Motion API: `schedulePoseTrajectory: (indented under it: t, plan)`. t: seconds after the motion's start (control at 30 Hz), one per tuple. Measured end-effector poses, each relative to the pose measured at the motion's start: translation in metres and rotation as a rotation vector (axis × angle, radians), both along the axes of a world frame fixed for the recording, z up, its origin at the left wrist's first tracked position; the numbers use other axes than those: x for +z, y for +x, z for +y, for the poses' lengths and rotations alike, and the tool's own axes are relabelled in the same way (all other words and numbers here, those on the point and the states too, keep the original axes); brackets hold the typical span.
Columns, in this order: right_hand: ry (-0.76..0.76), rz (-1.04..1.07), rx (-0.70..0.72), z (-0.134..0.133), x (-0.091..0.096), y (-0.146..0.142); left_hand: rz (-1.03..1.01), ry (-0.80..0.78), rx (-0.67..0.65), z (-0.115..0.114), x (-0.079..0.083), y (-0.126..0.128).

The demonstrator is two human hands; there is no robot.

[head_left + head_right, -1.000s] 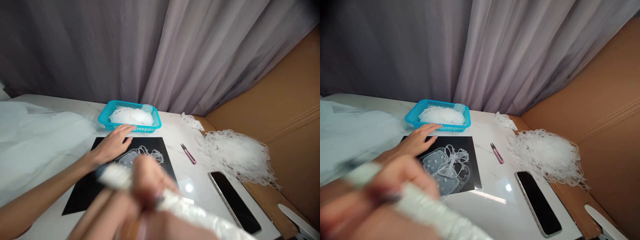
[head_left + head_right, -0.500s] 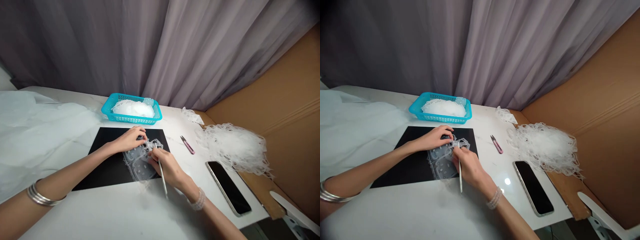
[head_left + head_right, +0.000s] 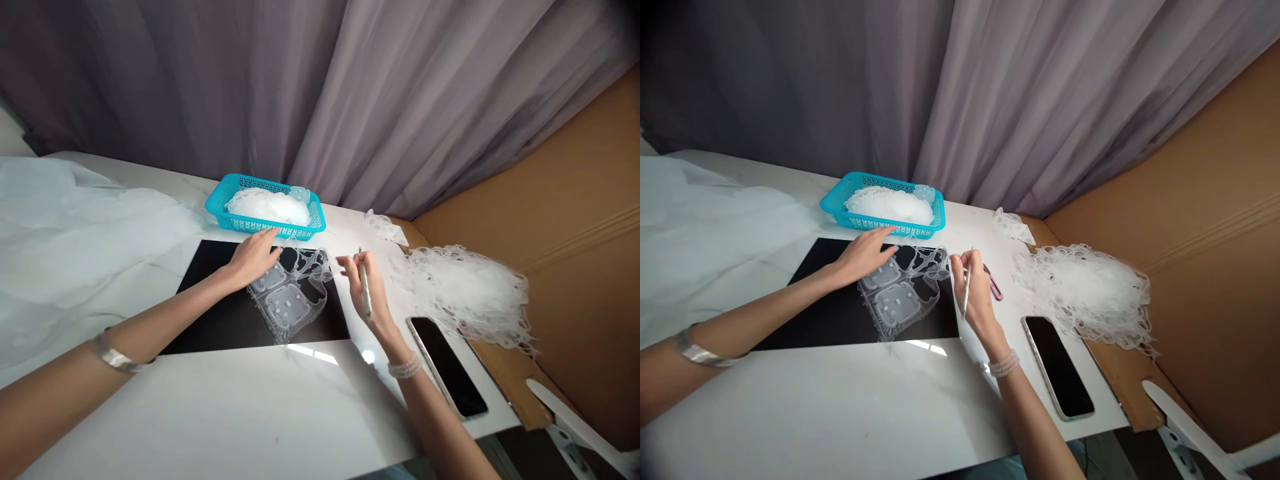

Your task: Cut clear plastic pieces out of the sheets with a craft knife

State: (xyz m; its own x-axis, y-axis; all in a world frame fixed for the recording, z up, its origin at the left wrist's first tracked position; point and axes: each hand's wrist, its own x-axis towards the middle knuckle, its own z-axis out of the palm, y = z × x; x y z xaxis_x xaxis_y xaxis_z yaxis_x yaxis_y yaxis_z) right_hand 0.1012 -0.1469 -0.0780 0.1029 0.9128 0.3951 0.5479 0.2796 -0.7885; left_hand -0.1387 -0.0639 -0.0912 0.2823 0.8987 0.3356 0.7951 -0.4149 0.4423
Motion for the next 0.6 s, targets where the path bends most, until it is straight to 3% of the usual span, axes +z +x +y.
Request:
schedulePoseTrajectory:
  t: [0.1,0.17,0.2,0.3,0.43,0.6]
  plan:
    - [-0.111,0.138,0.053,-0.026,0.001,-0.024,0.059,0.058,-0.211,-0.046,-0.002,-0.017]
    - [-0.165,0.191,0.079,-0.036,0.004,-0.039,0.166,0.189,-0.441,-0.082,-0.008,-0.030]
    - [-0.187,0.218,0.092,-0.039,0.005,-0.047,0.226,0.235,-0.497,-0.099,-0.012,-0.037]
    - [-0.250,0.287,0.126,-0.043,0.006,-0.066,0.319,0.332,-0.499,-0.135,-0.027,-0.052]
    - [-0.399,0.234,0.160,-0.051,0.002,-0.081,0.348,0.336,-0.447,-0.147,-0.037,-0.057]
    - [-0.456,0.064,0.214,-0.059,-0.003,-0.084,0.340,0.291,-0.457,-0.143,-0.030,-0.057]
